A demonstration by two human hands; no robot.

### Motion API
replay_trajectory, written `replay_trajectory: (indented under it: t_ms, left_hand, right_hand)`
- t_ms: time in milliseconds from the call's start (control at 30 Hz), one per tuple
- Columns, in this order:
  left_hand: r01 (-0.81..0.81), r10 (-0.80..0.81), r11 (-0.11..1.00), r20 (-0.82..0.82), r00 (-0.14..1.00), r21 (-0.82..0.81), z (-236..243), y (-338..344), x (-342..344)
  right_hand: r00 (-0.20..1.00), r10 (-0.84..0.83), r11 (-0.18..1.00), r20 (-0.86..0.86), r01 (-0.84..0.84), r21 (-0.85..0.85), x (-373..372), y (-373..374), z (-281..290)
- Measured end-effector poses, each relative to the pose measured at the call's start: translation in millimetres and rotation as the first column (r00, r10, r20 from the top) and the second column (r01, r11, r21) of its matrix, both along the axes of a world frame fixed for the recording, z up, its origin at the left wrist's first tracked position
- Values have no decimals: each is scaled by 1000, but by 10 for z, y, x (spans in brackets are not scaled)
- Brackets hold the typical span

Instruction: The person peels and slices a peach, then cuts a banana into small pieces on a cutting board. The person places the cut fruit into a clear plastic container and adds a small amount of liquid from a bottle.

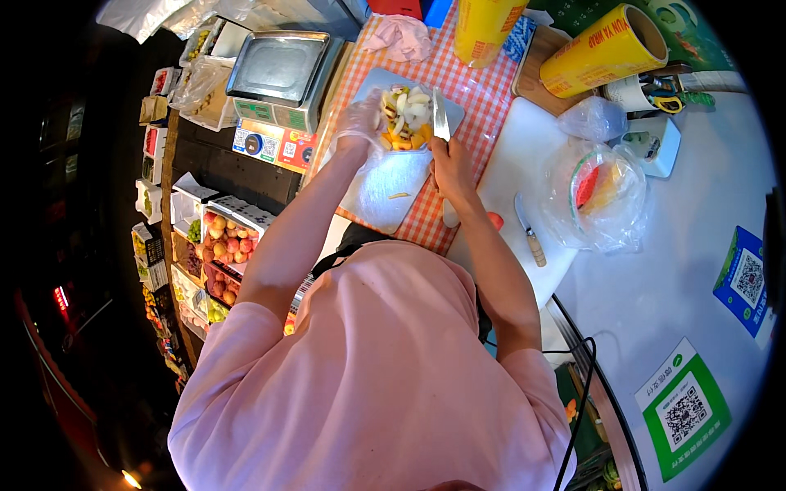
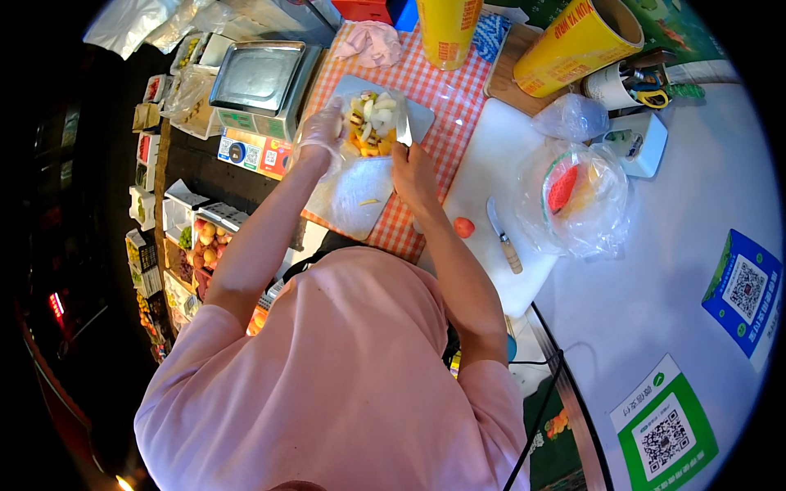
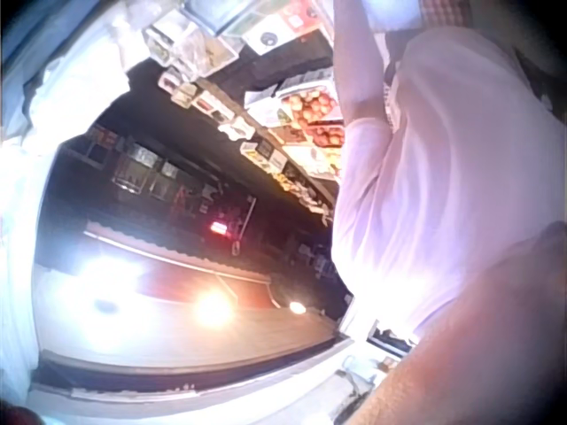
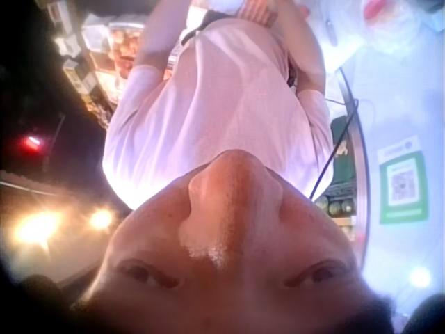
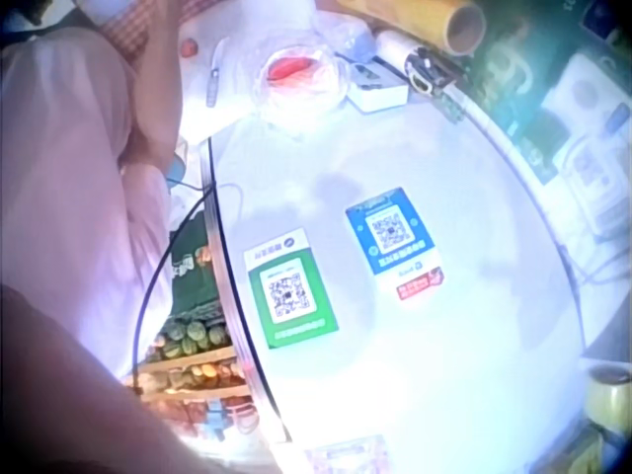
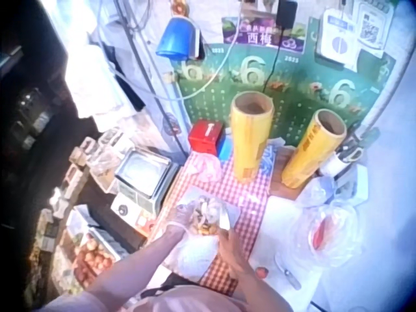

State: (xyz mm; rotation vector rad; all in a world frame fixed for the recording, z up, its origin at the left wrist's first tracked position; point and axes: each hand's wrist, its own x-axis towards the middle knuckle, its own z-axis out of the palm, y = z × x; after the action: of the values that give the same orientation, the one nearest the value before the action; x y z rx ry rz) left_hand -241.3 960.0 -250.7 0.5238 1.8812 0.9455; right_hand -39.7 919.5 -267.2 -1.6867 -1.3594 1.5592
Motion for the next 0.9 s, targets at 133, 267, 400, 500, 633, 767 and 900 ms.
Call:
replay_trajectory:
  t_ms: [133, 267, 400, 500, 633, 767, 900]
  left_hand:
    - [-205, 208, 977, 452, 867, -56, 131, -258, -127]
    - [-312, 256, 950, 620, 742, -19, 400, -476, 26]
    - [-312, 172, 945, 667, 725, 95, 449, -599, 104]
    - [-289, 104, 946, 704, 703, 148, 355, -657, 29]
    - [-335, 169, 934, 670, 723, 126, 379, -635, 104]
    - [-442, 295, 894, 644, 705, 74, 545, -617, 215]
    - [-433, 312, 895, 543, 779, 106, 517, -637, 226]
  right_hand:
    - [992, 25, 992, 123, -40, 120, -23, -221, 109]
    - [989, 150, 977, 19, -151, 152, -282, -461, 731]
    - [972, 228, 964, -64, -216, 157, -436, -548, 792]
    - [969, 219, 967, -112, -201, 155, -469, -519, 889]
    - [964, 214, 970, -159, -190, 153, -521, -529, 769]
    - [970, 176, 979, -168, -154, 133, -583, -564, 780]
    - [985, 152, 976, -83, -136, 169, -637, -630, 911]
